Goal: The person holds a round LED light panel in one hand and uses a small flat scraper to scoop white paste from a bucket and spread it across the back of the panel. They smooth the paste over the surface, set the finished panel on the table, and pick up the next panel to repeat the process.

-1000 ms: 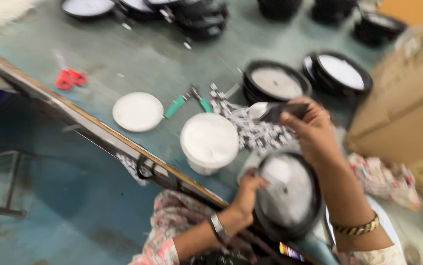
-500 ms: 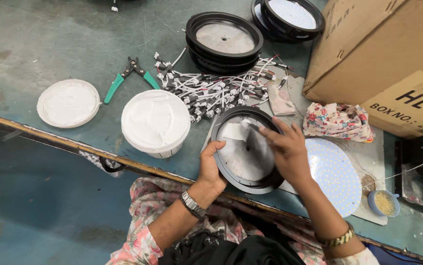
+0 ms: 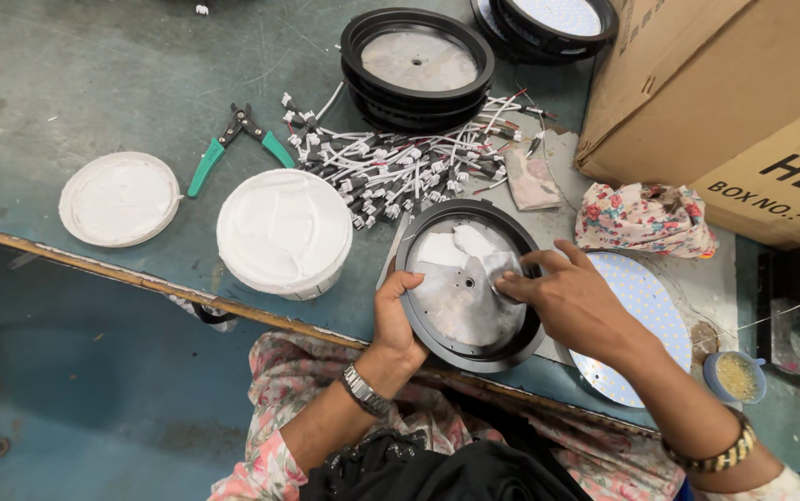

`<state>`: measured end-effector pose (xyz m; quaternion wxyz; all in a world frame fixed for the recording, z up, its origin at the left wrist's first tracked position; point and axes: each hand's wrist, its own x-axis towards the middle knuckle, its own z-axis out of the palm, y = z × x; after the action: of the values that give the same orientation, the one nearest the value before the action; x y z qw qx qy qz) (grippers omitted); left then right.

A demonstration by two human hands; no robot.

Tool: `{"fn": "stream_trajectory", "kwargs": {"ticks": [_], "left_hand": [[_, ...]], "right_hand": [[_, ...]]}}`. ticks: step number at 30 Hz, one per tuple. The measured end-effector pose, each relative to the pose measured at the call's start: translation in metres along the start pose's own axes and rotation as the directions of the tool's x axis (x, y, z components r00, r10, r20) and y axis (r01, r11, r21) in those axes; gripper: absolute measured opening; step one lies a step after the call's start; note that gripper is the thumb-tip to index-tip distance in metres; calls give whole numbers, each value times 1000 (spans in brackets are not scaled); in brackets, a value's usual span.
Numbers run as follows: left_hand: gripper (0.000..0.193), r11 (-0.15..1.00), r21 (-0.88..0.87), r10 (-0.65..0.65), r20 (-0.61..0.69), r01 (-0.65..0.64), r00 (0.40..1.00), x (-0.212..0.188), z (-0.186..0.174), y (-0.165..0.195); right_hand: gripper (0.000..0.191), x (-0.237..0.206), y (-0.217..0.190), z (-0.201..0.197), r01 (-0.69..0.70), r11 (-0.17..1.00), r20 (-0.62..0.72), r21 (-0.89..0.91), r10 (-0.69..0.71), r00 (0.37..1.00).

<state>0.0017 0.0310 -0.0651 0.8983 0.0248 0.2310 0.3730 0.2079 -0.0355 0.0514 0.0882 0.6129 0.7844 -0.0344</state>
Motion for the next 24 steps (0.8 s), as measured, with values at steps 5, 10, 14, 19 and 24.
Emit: {"fn": "stream_trajectory", "kwargs": {"ticks": [5,10,14,19,24], "left_hand": [[53,1000,2,30,5,-30,1000,0,-3,-1],[52,999,14,40,-17,-40,999,1,-4,-2],[51,999,15,43,4,-43,999,1,-2,-1],[49,997,33,75,-27,-74,997,1,3,-3],[50,998,7,69,37,-69,997,3,3,-5]], "right_hand": [[43,-5,2,-17,5,986,8,165,-6,1000],[41,-10,2,-19,-36,978,109,207,13,994],[40,-20,2,-24,-38,957,78,289,16,997],[18,-24,-1,-29,-193,727,-55,659,304,951],[32,6,-27,4,-349,616,-22,706,512,859]]}}
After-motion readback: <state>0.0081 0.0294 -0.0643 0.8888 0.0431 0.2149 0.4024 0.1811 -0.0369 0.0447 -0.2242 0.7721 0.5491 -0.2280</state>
